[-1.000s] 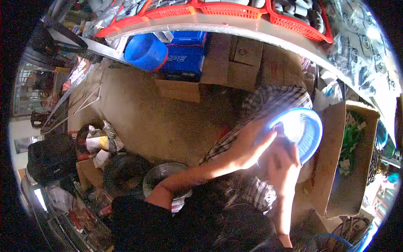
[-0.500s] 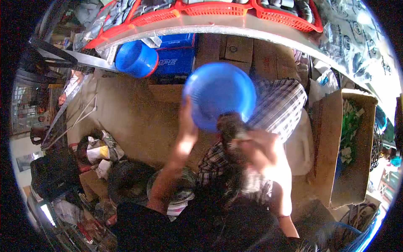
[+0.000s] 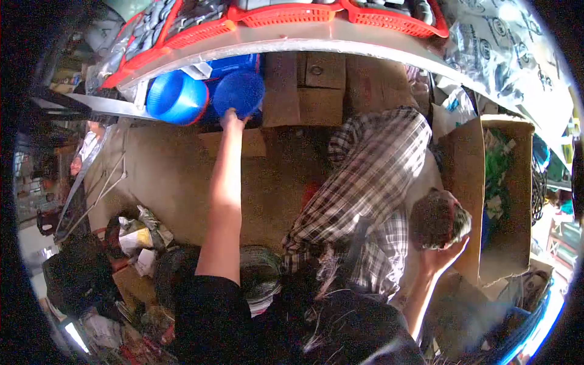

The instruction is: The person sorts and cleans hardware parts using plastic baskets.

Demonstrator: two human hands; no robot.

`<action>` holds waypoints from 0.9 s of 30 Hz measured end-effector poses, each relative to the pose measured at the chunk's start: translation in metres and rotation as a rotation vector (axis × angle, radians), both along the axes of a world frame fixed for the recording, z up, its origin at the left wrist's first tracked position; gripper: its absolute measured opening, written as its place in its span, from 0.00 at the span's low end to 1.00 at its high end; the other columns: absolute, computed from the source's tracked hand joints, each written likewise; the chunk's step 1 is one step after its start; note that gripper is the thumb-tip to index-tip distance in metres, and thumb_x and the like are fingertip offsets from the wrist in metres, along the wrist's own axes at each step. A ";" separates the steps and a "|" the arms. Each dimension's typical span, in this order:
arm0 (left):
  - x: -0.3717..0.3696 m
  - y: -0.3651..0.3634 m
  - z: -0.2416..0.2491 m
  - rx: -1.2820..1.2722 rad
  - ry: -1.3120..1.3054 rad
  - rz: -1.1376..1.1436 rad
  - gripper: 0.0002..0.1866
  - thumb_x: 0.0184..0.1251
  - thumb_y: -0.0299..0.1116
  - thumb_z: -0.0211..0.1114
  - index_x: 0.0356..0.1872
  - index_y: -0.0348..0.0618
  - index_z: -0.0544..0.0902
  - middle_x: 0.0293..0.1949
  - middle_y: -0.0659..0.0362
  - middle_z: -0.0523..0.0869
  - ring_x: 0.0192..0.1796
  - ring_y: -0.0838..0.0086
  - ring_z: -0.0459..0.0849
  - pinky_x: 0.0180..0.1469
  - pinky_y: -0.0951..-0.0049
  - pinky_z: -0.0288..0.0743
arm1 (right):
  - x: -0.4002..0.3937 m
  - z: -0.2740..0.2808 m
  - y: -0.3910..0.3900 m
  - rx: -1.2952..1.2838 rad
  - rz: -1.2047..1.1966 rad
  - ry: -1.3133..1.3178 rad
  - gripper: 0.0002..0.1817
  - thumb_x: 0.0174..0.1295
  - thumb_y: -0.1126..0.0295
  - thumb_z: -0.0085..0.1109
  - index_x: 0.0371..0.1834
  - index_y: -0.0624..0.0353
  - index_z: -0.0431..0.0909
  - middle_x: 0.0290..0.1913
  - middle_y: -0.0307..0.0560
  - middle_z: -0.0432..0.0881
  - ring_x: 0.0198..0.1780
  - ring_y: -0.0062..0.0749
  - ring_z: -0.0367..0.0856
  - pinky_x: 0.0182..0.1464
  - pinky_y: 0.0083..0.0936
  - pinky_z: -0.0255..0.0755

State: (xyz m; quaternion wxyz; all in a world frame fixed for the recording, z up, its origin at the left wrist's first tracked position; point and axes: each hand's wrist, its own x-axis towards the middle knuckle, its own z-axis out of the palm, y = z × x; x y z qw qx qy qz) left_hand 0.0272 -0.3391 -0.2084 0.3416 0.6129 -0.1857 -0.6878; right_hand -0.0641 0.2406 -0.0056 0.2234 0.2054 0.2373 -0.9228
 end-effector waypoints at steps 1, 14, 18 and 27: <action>0.003 0.000 -0.004 0.012 -0.004 -0.007 0.21 0.55 0.28 0.53 0.52 0.44 0.67 0.50 0.53 0.71 0.49 0.59 0.71 0.41 0.58 0.77 | 0.006 0.007 -0.006 -0.015 -0.058 0.017 0.35 0.50 0.48 0.55 0.60 0.51 0.59 0.62 0.50 0.59 0.63 0.43 0.55 0.62 0.50 0.52; 0.091 0.080 -0.079 -0.283 -0.258 -0.732 0.21 0.62 0.44 0.48 0.50 0.43 0.69 0.51 0.56 0.71 0.51 0.68 0.71 0.46 0.67 0.68 | -0.045 0.045 0.143 1.012 -0.396 0.404 0.23 0.60 0.58 0.39 0.53 0.61 0.67 0.43 0.46 0.76 0.40 0.32 0.77 0.40 0.25 0.73; 0.112 0.201 -0.011 -0.366 -0.307 -0.921 0.23 0.62 0.46 0.48 0.52 0.42 0.68 0.52 0.55 0.70 0.53 0.67 0.68 0.50 0.66 0.63 | -0.079 0.105 0.158 1.029 -0.800 0.423 0.17 0.57 0.62 0.45 0.42 0.64 0.74 0.33 0.43 0.79 0.32 0.31 0.78 0.35 0.24 0.73; 0.014 0.282 0.102 -0.776 -0.260 -1.419 0.28 0.62 0.49 0.48 0.57 0.40 0.64 0.55 0.52 0.67 0.59 0.64 0.63 0.60 0.63 0.52 | -0.194 -0.098 0.206 2.351 1.804 0.545 0.27 0.40 0.55 0.59 0.45 0.55 0.75 0.44 0.51 0.78 0.47 0.41 0.76 0.43 0.36 0.72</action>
